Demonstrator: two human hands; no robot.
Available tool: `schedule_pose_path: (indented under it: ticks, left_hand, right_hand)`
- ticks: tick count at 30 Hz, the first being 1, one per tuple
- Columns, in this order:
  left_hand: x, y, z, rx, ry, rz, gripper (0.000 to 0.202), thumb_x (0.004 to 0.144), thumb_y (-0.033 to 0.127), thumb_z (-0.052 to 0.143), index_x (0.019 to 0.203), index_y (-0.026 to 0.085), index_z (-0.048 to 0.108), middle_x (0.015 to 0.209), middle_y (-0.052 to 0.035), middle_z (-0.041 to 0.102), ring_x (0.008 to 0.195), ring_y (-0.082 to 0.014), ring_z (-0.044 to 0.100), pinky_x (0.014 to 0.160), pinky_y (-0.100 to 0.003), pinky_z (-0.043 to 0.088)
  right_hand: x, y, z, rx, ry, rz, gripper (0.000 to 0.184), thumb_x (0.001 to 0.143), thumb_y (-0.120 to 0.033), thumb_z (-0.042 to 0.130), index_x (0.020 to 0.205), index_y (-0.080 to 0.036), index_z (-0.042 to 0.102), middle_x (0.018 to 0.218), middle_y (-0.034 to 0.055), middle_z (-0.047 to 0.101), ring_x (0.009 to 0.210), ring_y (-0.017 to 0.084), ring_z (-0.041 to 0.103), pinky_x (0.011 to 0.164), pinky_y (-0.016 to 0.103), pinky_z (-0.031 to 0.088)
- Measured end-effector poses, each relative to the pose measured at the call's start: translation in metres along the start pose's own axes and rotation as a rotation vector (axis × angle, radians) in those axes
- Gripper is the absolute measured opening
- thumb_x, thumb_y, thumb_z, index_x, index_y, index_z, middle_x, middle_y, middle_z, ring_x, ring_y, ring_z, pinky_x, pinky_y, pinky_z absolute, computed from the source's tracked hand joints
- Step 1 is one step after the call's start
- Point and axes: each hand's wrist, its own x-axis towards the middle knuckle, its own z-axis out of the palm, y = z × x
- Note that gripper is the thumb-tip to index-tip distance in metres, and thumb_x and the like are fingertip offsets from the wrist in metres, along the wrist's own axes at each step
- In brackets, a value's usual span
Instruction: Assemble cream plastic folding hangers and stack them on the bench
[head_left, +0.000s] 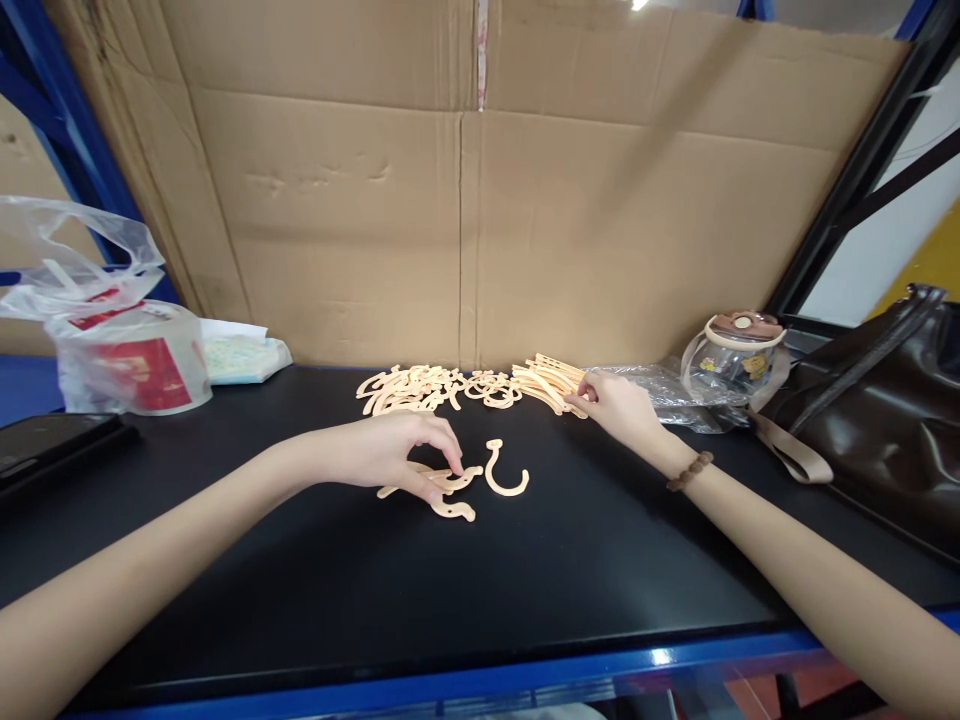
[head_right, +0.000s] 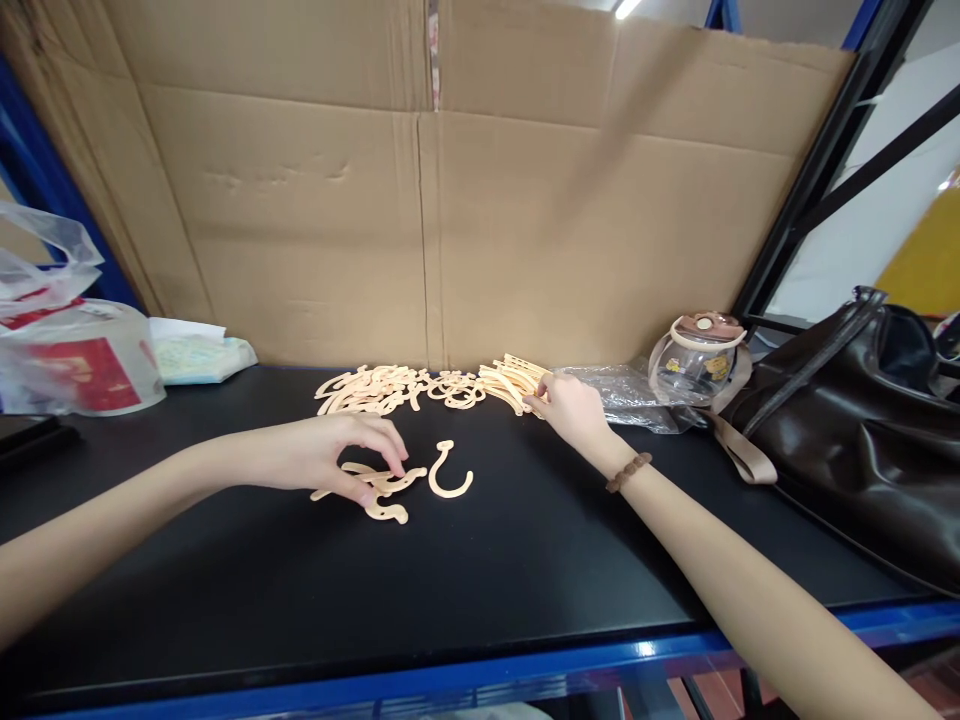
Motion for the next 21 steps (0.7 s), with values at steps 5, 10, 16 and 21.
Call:
schedule_pose_path:
  ticks: [5, 10, 16, 21]
  left_hand:
    - [-0.007, 0.005, -0.006, -0.008, -0.071, -0.119, 0.054, 0.069, 0.051, 0.072, 0.117, 0.030, 0.060, 0.122, -0.0008, 0.058, 0.113, -0.0231, 0.052, 0.091, -0.026, 0.040]
    - [-0.015, 0.002, -0.016, -0.039, -0.149, -0.153, 0.057, 0.063, 0.043, 0.077, 0.116, 0.032, 0.061, 0.124, -0.0011, 0.057, 0.111, -0.0248, 0.053, 0.089, -0.028, 0.041]
    - [-0.013, 0.000, -0.015, -0.048, -0.160, -0.124, 0.037, 0.071, 0.032, 0.069, 0.108, 0.031, 0.066, 0.105, -0.0006, 0.062, 0.099, -0.0199, 0.055, 0.080, -0.025, 0.042]
    - [-0.007, 0.002, -0.010, -0.097, -0.147, -0.148, 0.028, 0.077, 0.036, 0.063, 0.104, 0.028, 0.069, 0.088, -0.0008, 0.066, 0.080, -0.0166, 0.060, 0.065, -0.022, 0.043]
  right_hand:
    - [-0.001, -0.009, 0.009, -0.049, 0.010, -0.012, 0.028, 0.086, -0.045, 0.053, 0.085, -0.018, 0.062, 0.093, 0.0090, 0.067, 0.085, 0.023, 0.061, 0.060, 0.028, 0.035]
    - [-0.002, -0.012, 0.012, -0.062, -0.027, -0.014, 0.027, 0.089, -0.035, 0.049, 0.076, -0.018, 0.066, 0.084, 0.0072, 0.068, 0.076, 0.020, 0.062, 0.057, 0.027, 0.035]
    - [0.000, -0.009, 0.014, -0.045, -0.039, -0.002, 0.028, 0.088, -0.032, 0.049, 0.073, -0.018, 0.068, 0.077, 0.0070, 0.069, 0.072, 0.020, 0.063, 0.054, 0.027, 0.033]
    - [0.000, -0.012, 0.016, -0.023, -0.034, -0.013, 0.026, 0.088, -0.028, 0.051, 0.075, -0.017, 0.070, 0.079, 0.0084, 0.069, 0.074, 0.021, 0.063, 0.055, 0.027, 0.034]
